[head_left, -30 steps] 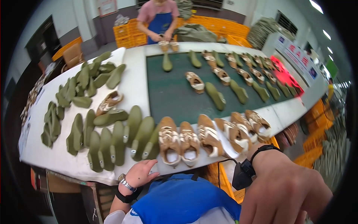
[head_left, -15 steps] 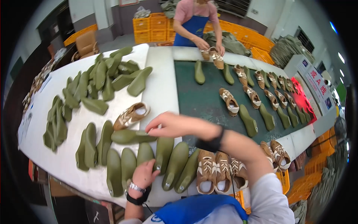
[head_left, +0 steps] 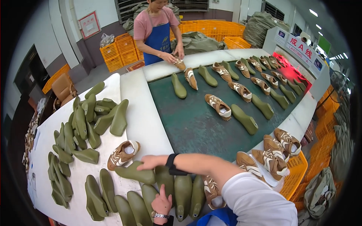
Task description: Picking up shoe molds and placing them onto a table, and handling finished shoes on a conveyor belt.
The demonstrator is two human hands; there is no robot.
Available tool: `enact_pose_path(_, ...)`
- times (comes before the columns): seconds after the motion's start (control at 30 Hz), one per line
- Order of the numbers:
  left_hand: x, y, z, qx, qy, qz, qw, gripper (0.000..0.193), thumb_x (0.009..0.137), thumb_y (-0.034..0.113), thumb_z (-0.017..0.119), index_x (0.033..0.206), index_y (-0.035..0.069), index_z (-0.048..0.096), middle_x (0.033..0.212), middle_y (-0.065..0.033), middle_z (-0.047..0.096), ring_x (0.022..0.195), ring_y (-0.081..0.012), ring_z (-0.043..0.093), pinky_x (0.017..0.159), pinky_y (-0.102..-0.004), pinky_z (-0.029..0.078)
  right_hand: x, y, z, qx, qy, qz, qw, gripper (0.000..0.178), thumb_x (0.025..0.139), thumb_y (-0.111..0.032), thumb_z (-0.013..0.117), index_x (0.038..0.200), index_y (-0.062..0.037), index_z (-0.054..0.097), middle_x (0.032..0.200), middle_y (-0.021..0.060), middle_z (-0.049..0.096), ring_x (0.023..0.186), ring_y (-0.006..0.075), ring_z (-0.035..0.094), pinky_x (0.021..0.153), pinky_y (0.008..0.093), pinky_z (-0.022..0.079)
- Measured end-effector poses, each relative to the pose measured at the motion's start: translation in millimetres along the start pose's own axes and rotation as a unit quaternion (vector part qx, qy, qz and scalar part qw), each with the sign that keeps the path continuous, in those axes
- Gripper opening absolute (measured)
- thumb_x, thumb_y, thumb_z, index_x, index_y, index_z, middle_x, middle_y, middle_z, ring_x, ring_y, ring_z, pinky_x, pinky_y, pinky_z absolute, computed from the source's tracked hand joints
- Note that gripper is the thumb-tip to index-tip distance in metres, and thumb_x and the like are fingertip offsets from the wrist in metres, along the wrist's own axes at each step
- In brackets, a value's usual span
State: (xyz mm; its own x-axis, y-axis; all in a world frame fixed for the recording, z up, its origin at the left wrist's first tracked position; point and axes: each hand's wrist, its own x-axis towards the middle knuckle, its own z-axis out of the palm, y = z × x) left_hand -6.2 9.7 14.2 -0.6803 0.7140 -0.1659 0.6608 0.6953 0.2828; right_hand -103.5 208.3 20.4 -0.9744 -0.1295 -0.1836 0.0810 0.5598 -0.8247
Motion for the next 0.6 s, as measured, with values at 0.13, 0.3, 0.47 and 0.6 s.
enact_pose_path(0.13,1,0,-1,-0.009,0.006,0.002,1.000,0.064,0.072,0.028,0.066,0.129,0.018,0.038,0.079,-0.0161,0.061,0.066,-0.0344,0.060,0.058,-0.0438,0.048,-108,36,-62,0.452,0.003,0.137,0.882,0.034,0.086,-0.039,0.055,0.087,-0.0067,0.064,0.072,-0.0048,0.054,0.057,0.0045,0.044,0.045,0.0212,0.030)
enact_pose_path(0.3,2,1,3,-0.028,0.030,0.010,0.999,0.061,0.071,0.022,0.066,0.127,0.016,0.041,0.079,-0.0156,0.060,0.068,-0.0341,0.059,0.059,-0.0427,0.048,-201,91,-119,-0.074,0.292,0.244,0.922,0.050,0.082,-0.041,0.056,0.101,0.0057,0.056,0.083,0.0189,0.063,0.080,0.0282,0.063,0.068,0.0396,0.049)
enact_pose_path(0.47,2,0,4,-0.017,0.049,0.035,0.998,0.060,0.072,0.023,0.065,0.127,0.016,0.041,0.077,-0.0150,0.059,0.067,-0.0337,0.059,0.057,-0.0431,0.047,-226,138,-92,-0.240,0.201,0.444,0.840,0.040,0.082,-0.032,0.055,0.103,0.0015,0.047,0.092,0.0217,0.062,0.094,0.0342,0.060,0.081,0.0429,0.047)
enact_pose_path(0.6,2,2,6,-0.011,0.071,0.048,0.996,0.059,0.073,0.023,0.063,0.128,0.016,0.041,0.076,-0.0147,0.059,0.067,-0.0332,0.059,0.058,-0.0433,0.046,-240,153,-96,-0.145,0.195,0.461,0.853,0.044,0.081,-0.028,0.055,0.115,-0.0006,0.047,0.105,0.0190,0.060,0.097,0.0346,0.058,0.083,0.0411,0.046)
